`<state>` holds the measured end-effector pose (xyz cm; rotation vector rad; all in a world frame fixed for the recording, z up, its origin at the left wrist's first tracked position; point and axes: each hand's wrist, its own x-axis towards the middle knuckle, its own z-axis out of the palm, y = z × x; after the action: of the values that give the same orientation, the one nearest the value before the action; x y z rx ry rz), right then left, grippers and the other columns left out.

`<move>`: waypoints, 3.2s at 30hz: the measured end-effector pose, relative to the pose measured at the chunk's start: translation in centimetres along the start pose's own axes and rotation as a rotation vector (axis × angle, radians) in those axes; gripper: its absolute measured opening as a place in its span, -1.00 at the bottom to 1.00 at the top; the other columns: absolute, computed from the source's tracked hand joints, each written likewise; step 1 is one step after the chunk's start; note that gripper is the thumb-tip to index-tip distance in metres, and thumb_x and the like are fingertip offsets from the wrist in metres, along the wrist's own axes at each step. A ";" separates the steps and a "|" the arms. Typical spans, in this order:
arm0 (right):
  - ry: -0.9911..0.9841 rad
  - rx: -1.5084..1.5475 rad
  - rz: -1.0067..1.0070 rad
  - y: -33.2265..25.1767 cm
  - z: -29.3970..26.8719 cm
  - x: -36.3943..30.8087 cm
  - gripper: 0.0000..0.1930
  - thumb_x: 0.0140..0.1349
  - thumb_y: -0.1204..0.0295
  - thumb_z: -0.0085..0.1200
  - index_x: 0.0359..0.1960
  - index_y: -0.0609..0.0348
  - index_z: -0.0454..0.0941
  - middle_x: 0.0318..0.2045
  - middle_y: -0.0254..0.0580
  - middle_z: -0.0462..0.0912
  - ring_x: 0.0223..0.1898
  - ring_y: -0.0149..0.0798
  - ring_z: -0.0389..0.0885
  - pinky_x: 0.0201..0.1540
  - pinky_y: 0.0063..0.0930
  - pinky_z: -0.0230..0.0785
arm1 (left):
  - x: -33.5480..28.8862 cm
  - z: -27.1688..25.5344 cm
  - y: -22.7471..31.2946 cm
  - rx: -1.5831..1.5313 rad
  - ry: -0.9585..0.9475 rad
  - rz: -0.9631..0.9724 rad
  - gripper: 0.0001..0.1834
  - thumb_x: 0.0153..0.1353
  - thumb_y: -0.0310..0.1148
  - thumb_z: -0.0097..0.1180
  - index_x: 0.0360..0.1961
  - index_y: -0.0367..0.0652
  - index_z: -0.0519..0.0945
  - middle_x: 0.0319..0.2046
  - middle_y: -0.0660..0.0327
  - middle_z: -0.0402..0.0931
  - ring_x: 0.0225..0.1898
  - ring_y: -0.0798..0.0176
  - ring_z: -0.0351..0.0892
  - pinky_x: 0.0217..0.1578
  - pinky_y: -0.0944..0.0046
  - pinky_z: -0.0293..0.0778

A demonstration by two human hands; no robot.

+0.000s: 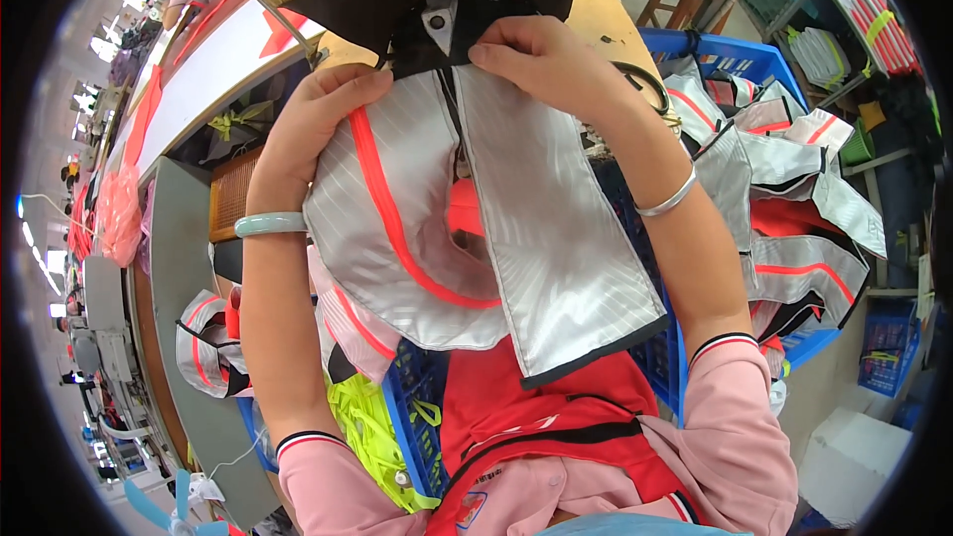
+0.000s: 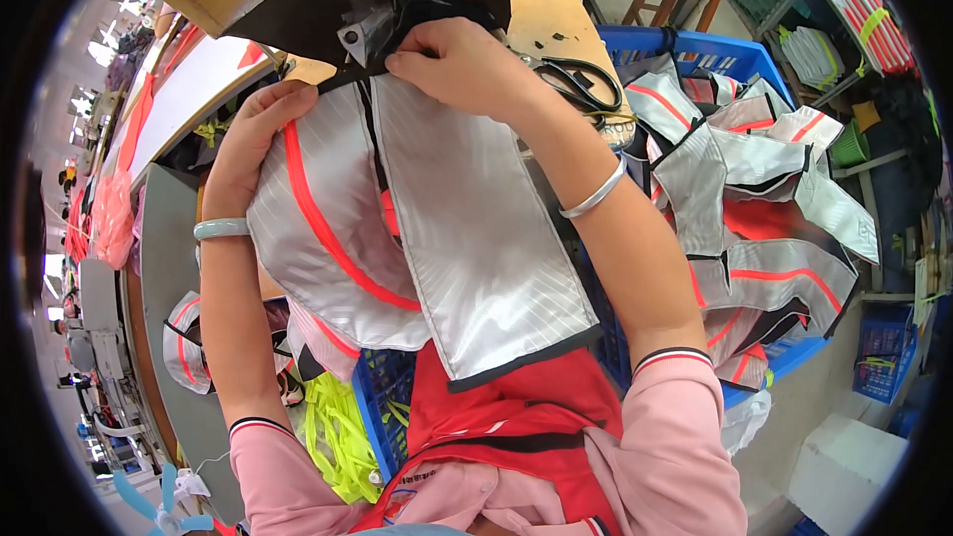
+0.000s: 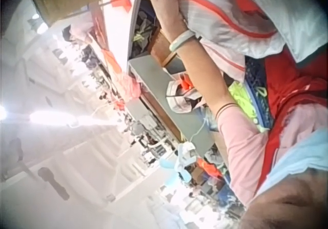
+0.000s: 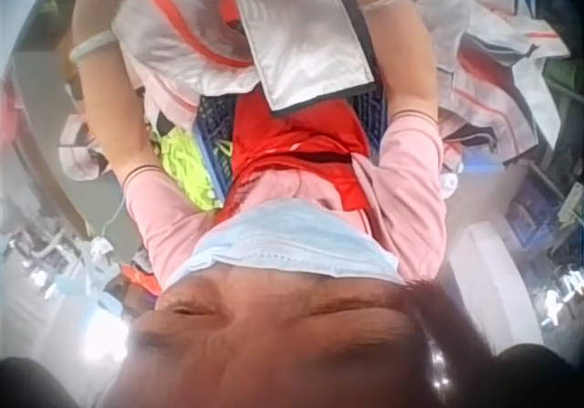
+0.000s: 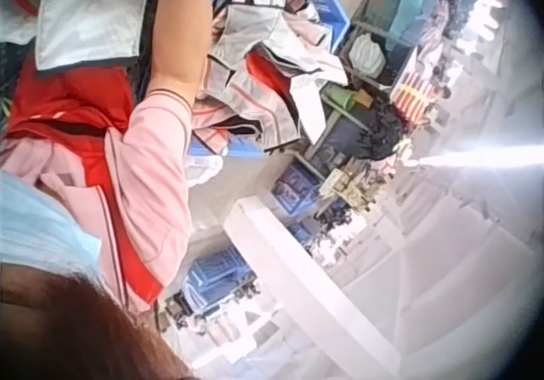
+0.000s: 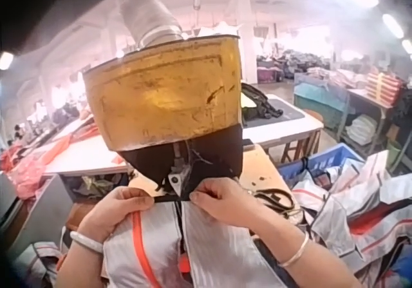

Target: Sewing fabric components and reflective strips onto safety vests using an industrial sewing machine.

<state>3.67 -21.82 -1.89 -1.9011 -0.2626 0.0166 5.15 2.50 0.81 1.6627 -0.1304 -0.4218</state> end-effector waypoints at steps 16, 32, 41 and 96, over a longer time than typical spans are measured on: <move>-0.162 0.066 0.014 -1.0 -1.7 -3.6 -0.73 0.15 0.28 0.11 -0.33 0.29 0.61 -0.55 -0.40 0.54 -0.46 -0.50 0.42 -0.33 -0.56 0.32 | -1.0 -3.2 0.2 0.184 -0.066 0.086 -0.66 0.16 -0.28 0.22 -0.16 -0.35 0.58 -0.32 0.33 0.56 -0.34 0.51 0.50 -0.26 0.46 0.44; -0.086 0.291 0.020 -1.3 0.8 -3.8 -0.79 0.19 0.33 0.12 -0.27 0.22 0.54 -0.62 -0.53 0.39 -0.65 -0.66 0.22 -0.62 -0.72 0.02 | -2.2 1.7 0.6 0.310 -0.172 0.035 -0.67 0.05 -0.29 0.30 -0.24 -0.34 0.64 -0.40 0.28 0.59 -0.38 0.47 0.50 -0.31 0.45 0.45; 0.012 0.427 0.054 1.0 2.1 -1.4 -0.83 0.19 0.37 0.09 -0.34 0.23 0.50 -0.60 -0.49 0.39 -0.60 -0.63 0.27 -0.57 -0.71 0.10 | 0.0 1.5 0.4 0.190 -0.116 -0.035 -0.60 0.05 -0.29 0.32 -0.16 -0.37 0.60 -0.36 0.24 0.61 -0.36 0.44 0.55 -0.29 0.46 0.47; 0.019 -0.255 -0.289 -3.1 -2.1 -8.1 -0.85 0.18 0.45 0.05 -0.31 0.29 0.54 -0.62 -0.26 0.49 -0.60 -0.49 0.38 -0.53 -0.57 0.22 | -7.5 4.5 -2.3 0.473 0.038 0.310 -0.80 0.11 -0.40 0.22 -0.31 -0.34 0.60 -0.54 0.24 0.55 -0.45 0.47 0.43 -0.39 0.44 0.36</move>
<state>-4.47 -24.38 0.74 -2.0975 -0.5454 -0.2395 -3.66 1.10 -0.34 2.0698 -0.4829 -0.1258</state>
